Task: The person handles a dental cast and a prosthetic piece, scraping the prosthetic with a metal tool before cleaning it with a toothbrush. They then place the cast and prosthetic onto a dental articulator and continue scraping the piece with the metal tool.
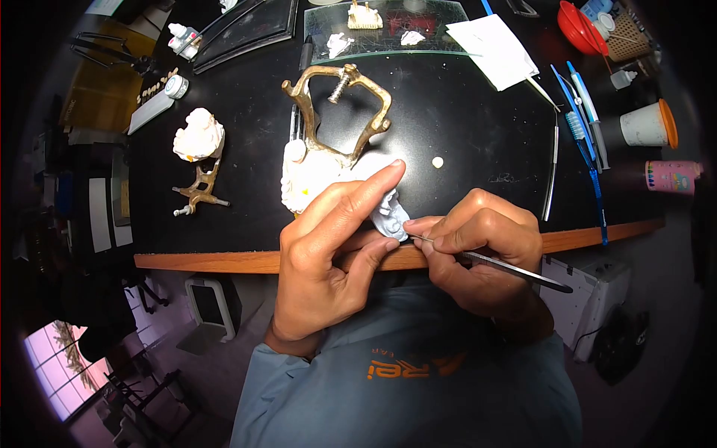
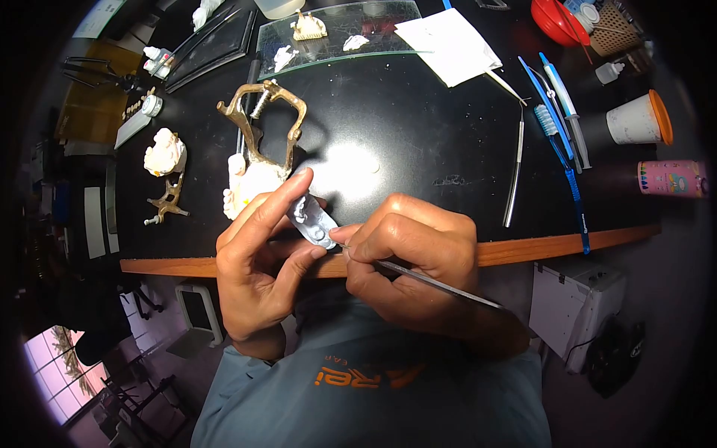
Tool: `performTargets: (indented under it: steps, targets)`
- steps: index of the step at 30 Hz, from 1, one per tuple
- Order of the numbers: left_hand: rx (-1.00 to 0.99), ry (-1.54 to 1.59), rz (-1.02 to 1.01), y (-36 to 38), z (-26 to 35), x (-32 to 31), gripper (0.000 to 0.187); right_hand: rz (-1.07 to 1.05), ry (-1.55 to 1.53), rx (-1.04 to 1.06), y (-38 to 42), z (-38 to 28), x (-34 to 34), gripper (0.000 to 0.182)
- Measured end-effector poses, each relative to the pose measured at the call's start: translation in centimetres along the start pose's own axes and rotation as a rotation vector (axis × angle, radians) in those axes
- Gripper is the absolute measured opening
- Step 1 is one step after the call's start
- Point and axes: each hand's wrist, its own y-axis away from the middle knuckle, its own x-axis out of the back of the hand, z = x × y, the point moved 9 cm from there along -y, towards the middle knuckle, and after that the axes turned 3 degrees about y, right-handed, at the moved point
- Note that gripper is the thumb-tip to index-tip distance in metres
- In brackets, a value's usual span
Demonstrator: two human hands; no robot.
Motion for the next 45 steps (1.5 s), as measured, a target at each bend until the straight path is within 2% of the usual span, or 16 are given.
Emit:
performTargets:
  steps: [13,17,22,25,45]
  targets:
    - [0.014,-0.023,-0.063,0.11,-0.01,-0.13,0.067,-0.017,0.037,0.027,-0.10,-0.39,-0.15,0.017]
    - [-0.019,-0.022,-0.010,0.02,0.22,-0.03,0.071,-0.015,0.043,0.051,-0.09,-0.49,-0.22,0.016]
    - [0.003,-0.055,-0.081,0.16,-0.01,-0.13,0.066,-0.023,0.036,0.037,-0.03,-0.37,-0.21,0.015]
    - [-0.008,-0.011,-0.008,0.08,0.08,-0.10,0.071,-0.018,0.035,0.029,-0.05,-0.39,-0.19,0.016]
    - [0.013,0.002,0.006,0.17,0.06,0.01,0.070,-0.026,-0.022,0.037,0.15,-0.10,-0.21,0.017]
